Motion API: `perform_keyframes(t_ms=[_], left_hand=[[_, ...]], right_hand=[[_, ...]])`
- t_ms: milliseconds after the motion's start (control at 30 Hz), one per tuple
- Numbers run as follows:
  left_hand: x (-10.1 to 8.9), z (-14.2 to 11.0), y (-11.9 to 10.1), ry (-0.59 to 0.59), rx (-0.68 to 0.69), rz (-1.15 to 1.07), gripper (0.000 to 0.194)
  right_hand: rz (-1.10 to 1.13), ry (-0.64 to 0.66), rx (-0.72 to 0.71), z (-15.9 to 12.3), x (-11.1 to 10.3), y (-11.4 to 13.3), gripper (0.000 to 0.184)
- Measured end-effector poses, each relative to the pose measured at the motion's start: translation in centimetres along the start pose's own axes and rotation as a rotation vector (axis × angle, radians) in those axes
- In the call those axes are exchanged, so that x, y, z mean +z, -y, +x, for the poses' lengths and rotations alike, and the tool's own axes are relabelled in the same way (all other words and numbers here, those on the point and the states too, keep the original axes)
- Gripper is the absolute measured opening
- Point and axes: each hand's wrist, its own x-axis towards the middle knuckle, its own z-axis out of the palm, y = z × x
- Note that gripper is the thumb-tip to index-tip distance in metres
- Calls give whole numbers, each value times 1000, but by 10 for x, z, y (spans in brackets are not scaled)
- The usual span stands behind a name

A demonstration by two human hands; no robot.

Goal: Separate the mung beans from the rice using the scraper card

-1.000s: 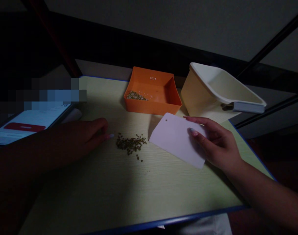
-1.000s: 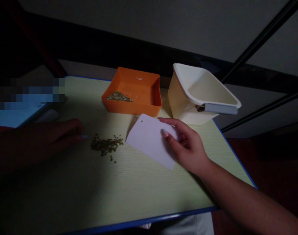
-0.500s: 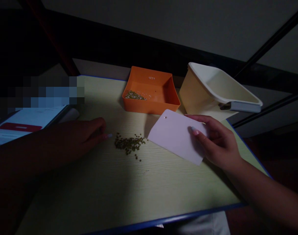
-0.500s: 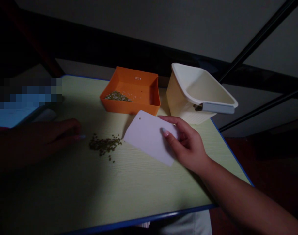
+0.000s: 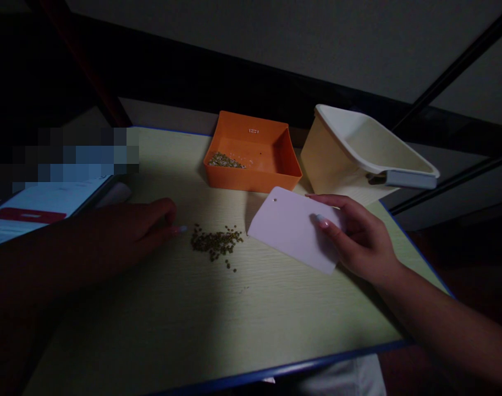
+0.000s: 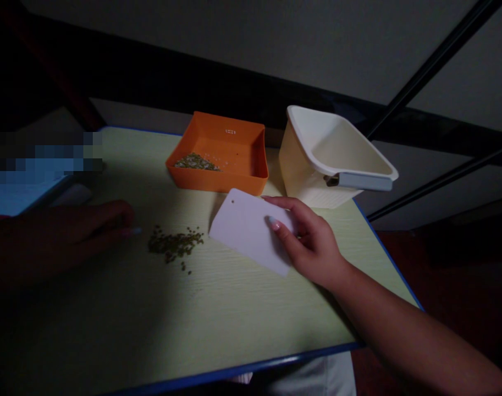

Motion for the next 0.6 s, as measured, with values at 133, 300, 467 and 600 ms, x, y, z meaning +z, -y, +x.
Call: perform_keyframes(t_ms=[133,300,467,600], left_hand=[[0,-1,1,24,-4,4,47],[2,0,4,29,12,2,48],[0,-1,4,27,-6,21,48],[-2,-2,2,33,-5,15,46]], right_hand=[[-10,13,-1,0,-1,-2,26],[-26,26,13,-1,-2,-3,27],[-29,57,4,-1,-2,-5,28],[-37,83,-10,-2,-2,-6,29]])
